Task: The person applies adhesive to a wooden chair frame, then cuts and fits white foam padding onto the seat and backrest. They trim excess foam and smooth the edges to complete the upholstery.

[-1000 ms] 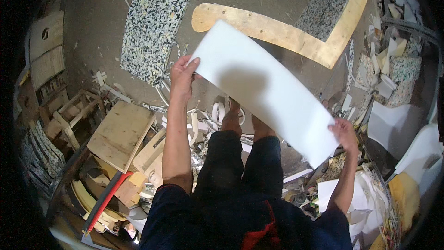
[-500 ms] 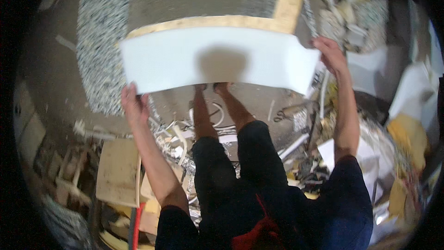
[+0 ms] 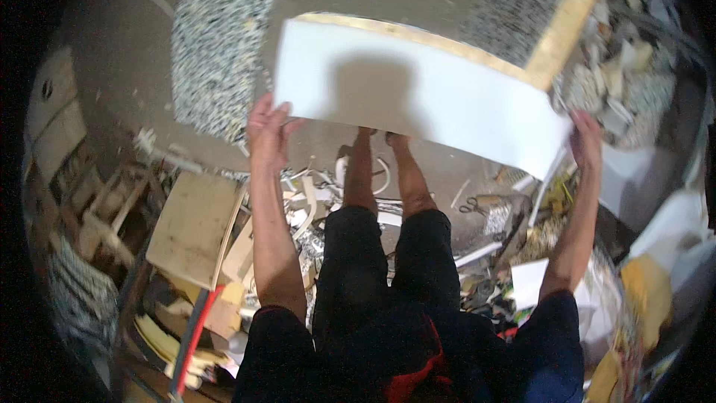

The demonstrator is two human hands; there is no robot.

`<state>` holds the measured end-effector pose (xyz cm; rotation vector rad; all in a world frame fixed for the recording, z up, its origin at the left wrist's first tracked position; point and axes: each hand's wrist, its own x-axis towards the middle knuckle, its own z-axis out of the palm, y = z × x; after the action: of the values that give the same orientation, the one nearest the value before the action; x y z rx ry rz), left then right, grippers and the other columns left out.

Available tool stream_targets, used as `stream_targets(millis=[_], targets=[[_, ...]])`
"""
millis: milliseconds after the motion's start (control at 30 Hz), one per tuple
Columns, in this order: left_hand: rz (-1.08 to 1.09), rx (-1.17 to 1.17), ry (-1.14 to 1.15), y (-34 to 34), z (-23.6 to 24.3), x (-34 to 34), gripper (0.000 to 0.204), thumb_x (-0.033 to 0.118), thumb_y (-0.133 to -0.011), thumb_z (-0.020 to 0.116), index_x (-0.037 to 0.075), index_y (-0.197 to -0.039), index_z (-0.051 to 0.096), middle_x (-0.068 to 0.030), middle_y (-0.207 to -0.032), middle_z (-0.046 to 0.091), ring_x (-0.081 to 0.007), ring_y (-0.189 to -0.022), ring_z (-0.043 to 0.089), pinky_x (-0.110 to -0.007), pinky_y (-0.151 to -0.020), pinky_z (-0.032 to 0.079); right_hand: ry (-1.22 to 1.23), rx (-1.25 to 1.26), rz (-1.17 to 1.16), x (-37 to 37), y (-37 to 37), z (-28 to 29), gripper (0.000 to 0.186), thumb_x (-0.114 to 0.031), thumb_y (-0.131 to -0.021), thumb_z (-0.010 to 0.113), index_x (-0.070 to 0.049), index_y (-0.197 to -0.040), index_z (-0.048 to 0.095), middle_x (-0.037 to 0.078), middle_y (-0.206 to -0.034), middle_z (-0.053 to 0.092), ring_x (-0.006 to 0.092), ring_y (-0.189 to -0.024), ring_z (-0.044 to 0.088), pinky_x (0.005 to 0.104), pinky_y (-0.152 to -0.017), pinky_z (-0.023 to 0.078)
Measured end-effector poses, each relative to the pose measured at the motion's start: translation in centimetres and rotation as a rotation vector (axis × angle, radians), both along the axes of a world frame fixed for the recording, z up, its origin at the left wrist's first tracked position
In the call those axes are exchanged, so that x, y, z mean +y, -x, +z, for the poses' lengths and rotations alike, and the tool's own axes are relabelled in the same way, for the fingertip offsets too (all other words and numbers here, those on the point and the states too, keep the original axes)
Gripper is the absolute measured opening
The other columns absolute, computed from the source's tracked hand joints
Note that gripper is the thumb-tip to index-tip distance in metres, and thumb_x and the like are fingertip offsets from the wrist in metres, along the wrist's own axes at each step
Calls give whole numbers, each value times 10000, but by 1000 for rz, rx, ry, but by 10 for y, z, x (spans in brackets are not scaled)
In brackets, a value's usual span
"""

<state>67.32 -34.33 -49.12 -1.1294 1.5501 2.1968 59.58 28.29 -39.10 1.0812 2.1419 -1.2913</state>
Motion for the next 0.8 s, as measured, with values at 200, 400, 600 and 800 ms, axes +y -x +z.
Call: stream_targets(millis=[200,400,600,800], targets=[[-377,-33,654,-36,45,-40,208,15,-911,643,-27,-1115,644,-13,-965,635,-60,-827,552,-224,-730,454,80,-41,219,-23,-70,92,182,-259,-995,615,-82,-964,588,-53,-689,555,48,-572,517,234,-533,455],[-42,40,277,-42,57,-33,285,205,-1021,533,7,-1214,600,-87,-1031,646,-166,-950,612,-295,-836,502,162,106,29,-52,-141,101,178,-103,-876,753,-39,-795,607,37,-763,641,128,-701,642,286,-725,558],[23,64,-104,-28,72,-8,360,257,-968,576,50,-1261,556,-120,-1232,626,-190,-1079,597,-332,-947,477,-220,168,104,-66,-202,65,310,-124,-883,739,0,-631,607,39,-676,611,108,-658,550,275,-623,459],[-184,64,-51,-7,85,15,815,-51,-823,632,75,-1544,276,-174,-1293,597,-247,-1150,614,-381,-1008,505,-417,-171,109,-68,-221,43,447,-373,-832,792,-10,-655,601,44,-603,567,139,-568,493,326,-553,414]])
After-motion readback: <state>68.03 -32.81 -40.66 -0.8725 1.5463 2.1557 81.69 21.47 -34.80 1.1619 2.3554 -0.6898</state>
